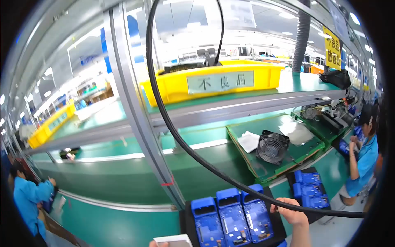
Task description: The person applies small adhesive labels onto electronic devices by hand, taking the labels from a component tray and placing them onto the devices.
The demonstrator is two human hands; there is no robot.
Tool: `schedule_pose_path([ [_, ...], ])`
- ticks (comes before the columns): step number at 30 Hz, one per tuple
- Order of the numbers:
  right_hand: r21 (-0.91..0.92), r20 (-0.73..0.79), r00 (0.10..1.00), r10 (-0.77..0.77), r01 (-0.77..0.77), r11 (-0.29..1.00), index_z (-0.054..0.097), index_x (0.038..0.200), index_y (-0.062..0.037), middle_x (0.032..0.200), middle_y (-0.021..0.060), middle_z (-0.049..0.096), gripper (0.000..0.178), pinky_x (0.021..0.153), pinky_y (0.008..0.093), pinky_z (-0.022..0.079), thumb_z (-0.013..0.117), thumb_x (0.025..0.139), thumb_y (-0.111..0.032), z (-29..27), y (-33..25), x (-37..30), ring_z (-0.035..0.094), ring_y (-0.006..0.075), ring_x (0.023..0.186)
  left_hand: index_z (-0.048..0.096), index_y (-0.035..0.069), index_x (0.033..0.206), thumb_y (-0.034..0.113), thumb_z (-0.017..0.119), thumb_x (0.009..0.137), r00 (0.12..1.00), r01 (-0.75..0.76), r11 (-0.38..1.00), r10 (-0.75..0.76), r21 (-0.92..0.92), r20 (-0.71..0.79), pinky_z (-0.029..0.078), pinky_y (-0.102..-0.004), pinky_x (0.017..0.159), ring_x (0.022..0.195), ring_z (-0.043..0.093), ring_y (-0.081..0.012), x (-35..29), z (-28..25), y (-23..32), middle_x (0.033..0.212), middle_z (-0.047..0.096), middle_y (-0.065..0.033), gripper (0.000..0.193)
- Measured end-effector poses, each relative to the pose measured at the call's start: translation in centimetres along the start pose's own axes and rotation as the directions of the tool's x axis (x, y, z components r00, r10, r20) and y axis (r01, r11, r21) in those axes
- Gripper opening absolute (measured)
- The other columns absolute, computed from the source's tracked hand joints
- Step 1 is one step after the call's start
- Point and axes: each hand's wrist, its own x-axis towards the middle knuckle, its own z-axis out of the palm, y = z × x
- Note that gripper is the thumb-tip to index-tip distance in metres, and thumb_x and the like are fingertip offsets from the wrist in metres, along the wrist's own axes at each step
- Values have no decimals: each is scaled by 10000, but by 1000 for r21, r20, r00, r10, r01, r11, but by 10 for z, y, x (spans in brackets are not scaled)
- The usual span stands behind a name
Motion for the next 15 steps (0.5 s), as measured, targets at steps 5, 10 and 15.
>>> schedule_pose_path([
  [5,-289,423,876,-231,372,882,533,922,-35,1159,158,551,114,926,352,446,547,923,-148,23,-17,11,566,269,1031,565,4,1186,120,604,916,993,-111,984,117,142,-31,498,-357,872,977,617,-210,10,28,16,1088,642,-75,296],
  [10,-159,573,473,-669,866,475,571,902,-4,1231,230,510,104,886,410,453,613,865,-92,54,-97,25,561,333,1044,571,35,1155,163,585,941,973,-186,966,206,181,-100,496,-299,754,886,613,-157,3,52,-1,1020,648,-61,249],
  [15,-407,898,285,-336,830,-382,590,929,-7,1424,299,348,126,995,415,447,638,822,-51,-41,-199,-2,567,358,1112,581,51,1087,153,601,930,961,-224,961,245,163,-127,469,-258,754,847,576,-120,-18,137,-33,979,631,-31,188],
])
